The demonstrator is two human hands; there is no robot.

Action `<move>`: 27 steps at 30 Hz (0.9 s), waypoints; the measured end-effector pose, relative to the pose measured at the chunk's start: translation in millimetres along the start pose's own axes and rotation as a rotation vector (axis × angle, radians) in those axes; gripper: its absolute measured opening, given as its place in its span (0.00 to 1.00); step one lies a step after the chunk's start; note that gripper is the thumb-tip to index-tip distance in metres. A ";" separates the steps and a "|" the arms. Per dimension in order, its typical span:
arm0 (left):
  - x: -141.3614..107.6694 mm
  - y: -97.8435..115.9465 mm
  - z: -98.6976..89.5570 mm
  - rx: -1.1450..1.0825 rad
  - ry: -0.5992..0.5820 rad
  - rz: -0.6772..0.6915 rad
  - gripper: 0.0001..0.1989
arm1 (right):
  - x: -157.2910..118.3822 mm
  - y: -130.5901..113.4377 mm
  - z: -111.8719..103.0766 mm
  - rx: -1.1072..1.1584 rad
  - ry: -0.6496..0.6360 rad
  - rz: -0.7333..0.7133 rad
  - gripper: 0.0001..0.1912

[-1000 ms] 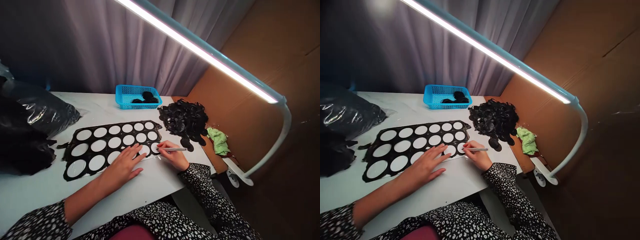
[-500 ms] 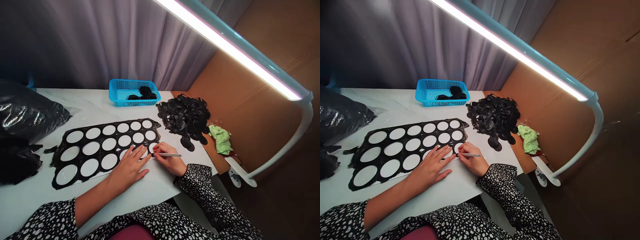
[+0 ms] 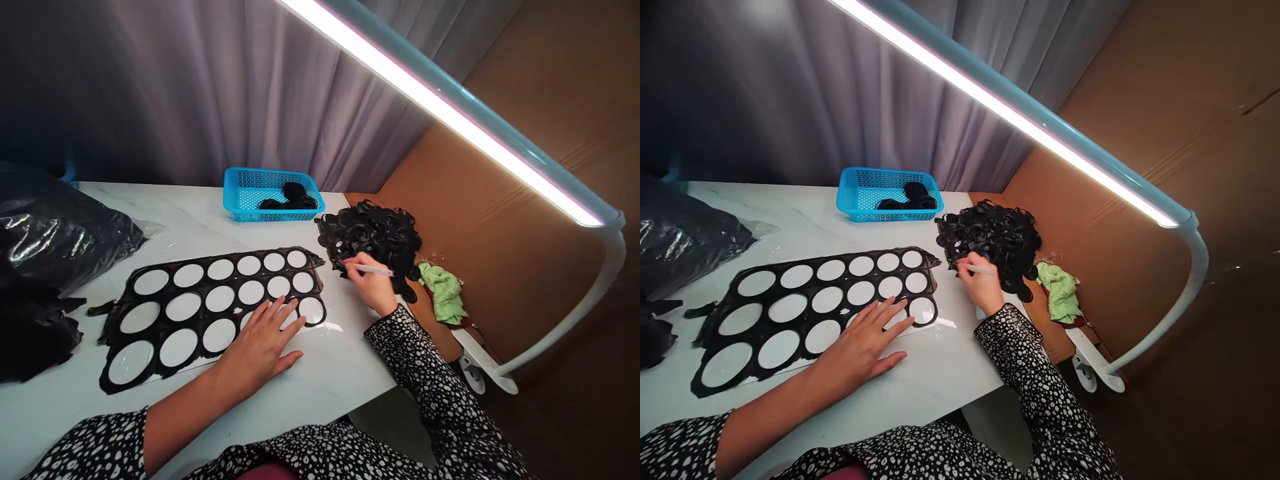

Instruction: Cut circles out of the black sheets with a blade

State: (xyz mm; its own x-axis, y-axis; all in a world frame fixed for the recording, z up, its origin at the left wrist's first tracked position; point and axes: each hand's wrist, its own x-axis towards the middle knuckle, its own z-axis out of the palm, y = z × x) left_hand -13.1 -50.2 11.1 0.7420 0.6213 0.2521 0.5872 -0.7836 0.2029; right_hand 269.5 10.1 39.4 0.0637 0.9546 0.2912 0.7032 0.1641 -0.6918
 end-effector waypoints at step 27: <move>7.9 -17.5 20.7 0.039 0.006 0.007 0.25 | -26.2 -22.6 62.3 -0.266 -0.376 -0.581 0.09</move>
State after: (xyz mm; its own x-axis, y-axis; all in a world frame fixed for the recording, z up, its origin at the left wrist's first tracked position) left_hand -10.8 -31.6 -10.0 0.7446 0.6153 0.2588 0.5941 -0.7876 0.1636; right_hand 207.8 -3.1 6.2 -0.5843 0.7609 0.2821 0.7006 0.6484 -0.2979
